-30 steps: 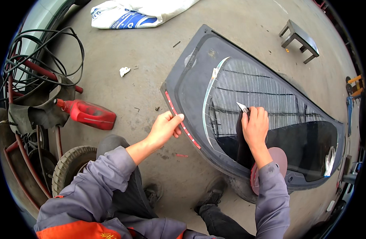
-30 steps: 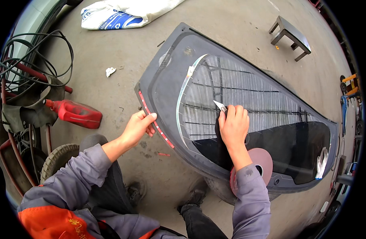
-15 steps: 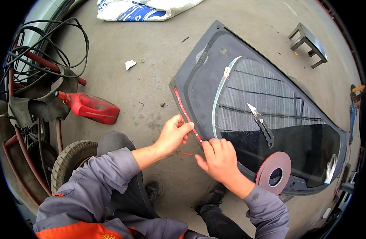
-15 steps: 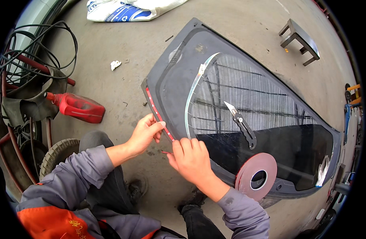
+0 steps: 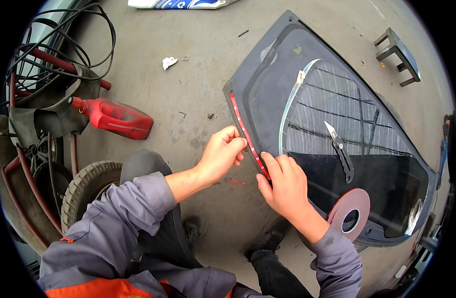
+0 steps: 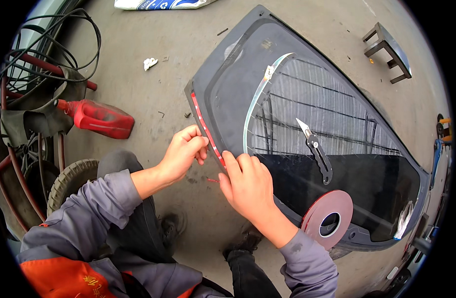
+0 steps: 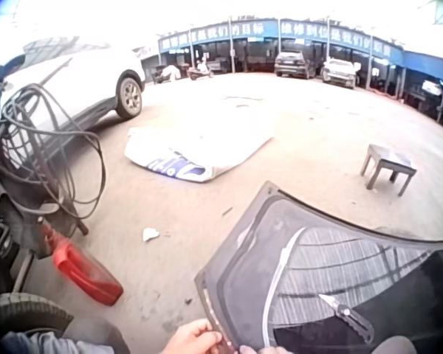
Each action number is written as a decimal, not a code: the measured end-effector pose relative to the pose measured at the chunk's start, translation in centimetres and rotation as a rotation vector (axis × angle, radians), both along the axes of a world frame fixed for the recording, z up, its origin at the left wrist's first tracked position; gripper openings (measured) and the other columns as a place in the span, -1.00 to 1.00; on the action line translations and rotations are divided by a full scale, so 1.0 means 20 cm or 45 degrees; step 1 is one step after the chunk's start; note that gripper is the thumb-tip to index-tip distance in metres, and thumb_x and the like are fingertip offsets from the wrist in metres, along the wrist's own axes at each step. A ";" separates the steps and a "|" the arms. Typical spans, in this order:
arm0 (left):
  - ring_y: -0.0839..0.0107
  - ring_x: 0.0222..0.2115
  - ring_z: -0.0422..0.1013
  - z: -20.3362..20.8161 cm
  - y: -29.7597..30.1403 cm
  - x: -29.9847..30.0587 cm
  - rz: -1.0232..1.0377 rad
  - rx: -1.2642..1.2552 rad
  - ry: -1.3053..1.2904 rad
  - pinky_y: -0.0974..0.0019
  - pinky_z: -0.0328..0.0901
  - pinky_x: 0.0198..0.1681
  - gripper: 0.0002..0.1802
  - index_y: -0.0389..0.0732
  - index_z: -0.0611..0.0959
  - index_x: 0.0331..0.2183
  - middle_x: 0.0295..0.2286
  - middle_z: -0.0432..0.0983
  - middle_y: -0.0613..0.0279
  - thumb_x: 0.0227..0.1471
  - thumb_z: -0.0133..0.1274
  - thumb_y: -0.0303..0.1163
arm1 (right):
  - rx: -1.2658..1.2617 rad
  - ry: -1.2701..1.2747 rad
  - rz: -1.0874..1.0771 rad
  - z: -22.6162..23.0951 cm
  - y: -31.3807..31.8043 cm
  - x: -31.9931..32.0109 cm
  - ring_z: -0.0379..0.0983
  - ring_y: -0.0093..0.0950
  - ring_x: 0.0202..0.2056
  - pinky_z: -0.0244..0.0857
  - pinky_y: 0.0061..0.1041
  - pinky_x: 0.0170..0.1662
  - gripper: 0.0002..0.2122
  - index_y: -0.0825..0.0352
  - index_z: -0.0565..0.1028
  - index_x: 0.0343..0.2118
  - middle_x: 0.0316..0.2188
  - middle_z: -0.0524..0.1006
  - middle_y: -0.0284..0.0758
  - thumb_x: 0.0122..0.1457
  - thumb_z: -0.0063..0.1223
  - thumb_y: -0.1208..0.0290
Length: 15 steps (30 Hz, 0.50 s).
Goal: The person uses a utility knife to cut a strip of red tape and applies it along the edge of a car door. They then smooth the tape down with their fingers.
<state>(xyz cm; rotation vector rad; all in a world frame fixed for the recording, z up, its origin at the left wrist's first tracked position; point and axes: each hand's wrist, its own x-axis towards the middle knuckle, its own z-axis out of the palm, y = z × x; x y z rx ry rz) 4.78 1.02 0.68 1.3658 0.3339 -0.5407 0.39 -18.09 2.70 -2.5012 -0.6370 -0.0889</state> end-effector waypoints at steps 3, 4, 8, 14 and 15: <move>0.58 -0.57 0.36 0.00 0.01 0.00 -0.006 0.031 0.003 0.44 0.30 -0.50 -0.90 -0.19 0.47 -0.47 -0.54 0.44 0.31 0.09 -0.02 -0.42 | 0.011 0.009 -0.026 0.00 0.01 0.01 0.33 -0.38 -0.45 0.26 -0.41 -0.42 -0.55 0.39 0.44 -0.09 -0.46 0.34 -0.31 -0.10 0.26 0.41; 0.58 -0.57 0.36 0.00 0.01 0.00 -0.012 0.032 0.013 0.44 0.29 -0.51 -0.89 -0.19 0.47 -0.47 -0.53 0.44 0.31 0.09 -0.01 -0.42 | 0.015 0.013 -0.033 0.01 0.01 0.02 0.34 -0.38 -0.45 0.28 -0.41 -0.42 -0.56 0.39 0.44 -0.09 -0.46 0.35 -0.30 -0.09 0.26 0.41; 0.59 -0.57 0.36 0.02 0.02 0.01 -0.018 0.012 0.048 0.45 0.29 -0.51 -0.87 -0.18 0.46 -0.49 -0.52 0.46 0.28 0.09 -0.01 -0.43 | 0.032 0.104 -0.062 0.02 0.02 0.04 0.38 -0.35 -0.45 0.30 -0.39 -0.43 -0.62 0.37 0.45 -0.12 -0.45 0.36 -0.28 -0.05 0.23 0.43; 0.59 -0.57 0.37 0.03 0.02 0.01 -0.001 -0.009 0.051 0.46 0.29 -0.51 -0.85 -0.17 0.44 -0.49 -0.51 0.46 0.30 0.11 0.00 -0.42 | 0.210 0.149 -0.108 0.00 0.05 0.10 0.44 -0.29 -0.44 0.33 -0.35 -0.43 -0.77 0.36 0.45 -0.27 -0.45 0.40 -0.27 -0.01 0.20 0.50; 0.60 -0.57 0.36 0.03 0.03 0.01 -0.011 0.016 0.030 0.46 0.29 -0.52 -0.85 -0.18 0.44 -0.49 -0.51 0.46 0.31 0.10 -0.01 -0.41 | 0.225 0.154 -0.114 0.00 0.06 0.11 0.44 -0.29 -0.44 0.33 -0.35 -0.43 -0.79 0.36 0.45 -0.29 -0.45 0.41 -0.27 -0.01 0.20 0.51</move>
